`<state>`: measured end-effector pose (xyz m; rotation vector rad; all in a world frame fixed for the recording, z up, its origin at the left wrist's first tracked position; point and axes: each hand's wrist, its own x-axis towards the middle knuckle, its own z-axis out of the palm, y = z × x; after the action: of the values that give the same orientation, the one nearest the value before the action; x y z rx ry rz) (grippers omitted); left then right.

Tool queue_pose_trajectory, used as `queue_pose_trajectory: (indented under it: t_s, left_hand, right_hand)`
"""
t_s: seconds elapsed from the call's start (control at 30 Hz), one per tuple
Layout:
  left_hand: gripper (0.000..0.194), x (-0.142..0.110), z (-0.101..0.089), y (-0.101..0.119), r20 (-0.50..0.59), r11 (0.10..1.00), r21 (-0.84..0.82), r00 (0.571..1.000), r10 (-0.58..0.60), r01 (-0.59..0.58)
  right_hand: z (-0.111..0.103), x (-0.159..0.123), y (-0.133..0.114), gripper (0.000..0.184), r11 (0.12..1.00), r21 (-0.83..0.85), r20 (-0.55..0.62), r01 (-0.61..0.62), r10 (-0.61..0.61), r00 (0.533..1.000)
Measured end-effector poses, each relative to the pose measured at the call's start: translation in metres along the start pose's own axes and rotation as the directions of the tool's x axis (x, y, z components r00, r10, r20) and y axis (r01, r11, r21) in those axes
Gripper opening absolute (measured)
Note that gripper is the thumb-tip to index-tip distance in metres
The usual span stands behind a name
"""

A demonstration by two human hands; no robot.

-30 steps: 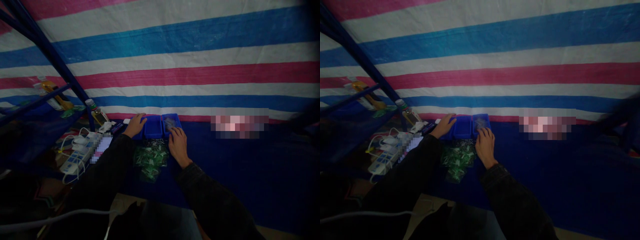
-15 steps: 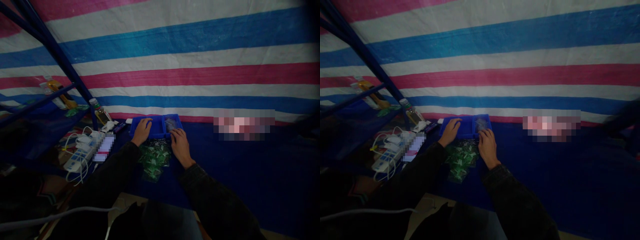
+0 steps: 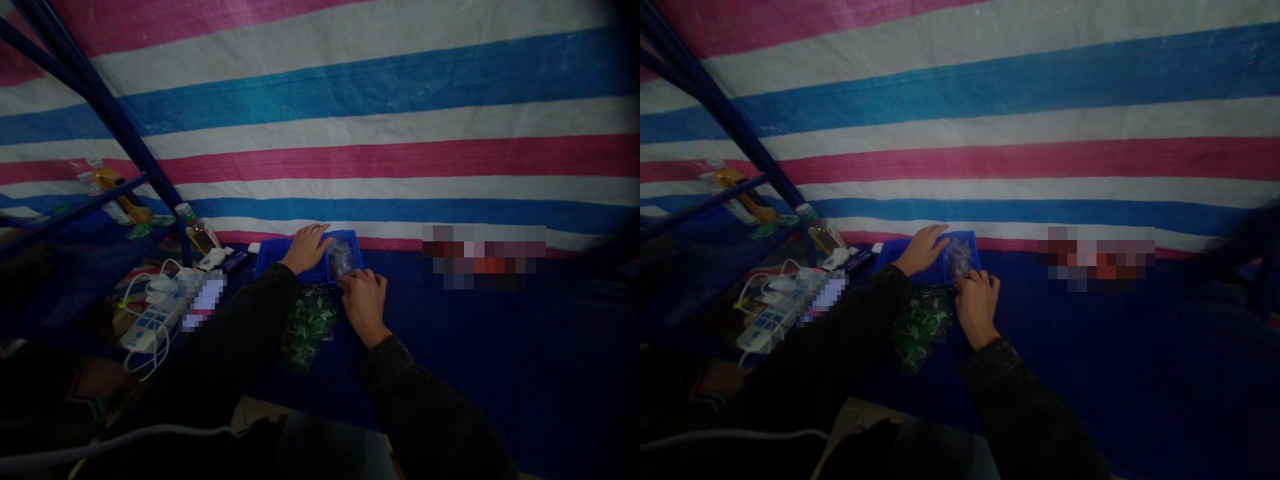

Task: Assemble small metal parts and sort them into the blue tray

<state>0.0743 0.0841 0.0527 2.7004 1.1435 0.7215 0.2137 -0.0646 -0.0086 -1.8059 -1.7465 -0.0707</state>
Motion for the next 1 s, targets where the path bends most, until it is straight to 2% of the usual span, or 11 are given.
queue_pose_trajectory:
  t_s: [0.17,0.33,0.4,0.53,0.63,0.77,0.9,1.0]
  left_hand:
    - [0.04,0.017,0.003,0.006,0.102,0.976,-0.209,0.992,0.076,-0.053]
    - [0.037,0.008,-0.01,0.02,0.179,0.909,-0.415,0.976,0.127,-0.042]
    - [0.035,0.002,-0.013,0.025,0.152,0.88,-0.469,0.976,0.159,-0.07]
    - [0.037,-0.011,-0.016,0.031,0.112,0.854,-0.51,0.976,0.189,-0.107]
    - [0.037,-0.019,-0.019,0.034,0.097,0.854,-0.507,0.977,0.19,-0.115]
    - [0.037,-0.026,-0.023,0.037,0.084,0.843,-0.523,0.977,0.195,-0.123]
    - [0.038,-0.029,-0.023,0.038,0.061,0.835,-0.536,0.98,0.187,-0.126]
    - [0.038,-0.029,-0.022,0.039,0.038,0.821,-0.553,0.98,0.197,-0.144]
  right_hand:
    - [-0.001,-0.003,0.004,0.02,0.999,-0.007,0.06,0.039,-0.039,0.997]
    - [-0.008,-0.001,-0.003,0.017,0.997,-0.01,0.079,0.08,-0.079,0.994]
    - [-0.013,-0.001,-0.009,0.023,0.995,0.011,0.022,0.103,-0.103,0.994]
    - [-0.019,0.0,-0.021,0.026,0.985,0.082,-0.18,0.153,-0.136,0.974]
    - [-0.016,0.001,-0.023,0.035,0.978,0.088,-0.242,0.187,-0.161,0.957]
    - [-0.009,0.001,-0.02,0.048,0.983,0.009,-0.182,0.183,-0.178,0.967]
    - [-0.008,-0.001,-0.02,0.035,0.987,-0.039,-0.021,0.157,-0.158,0.987]
    - [-0.011,-0.001,-0.022,0.032,0.992,-0.014,-0.002,0.125,-0.125,0.992]
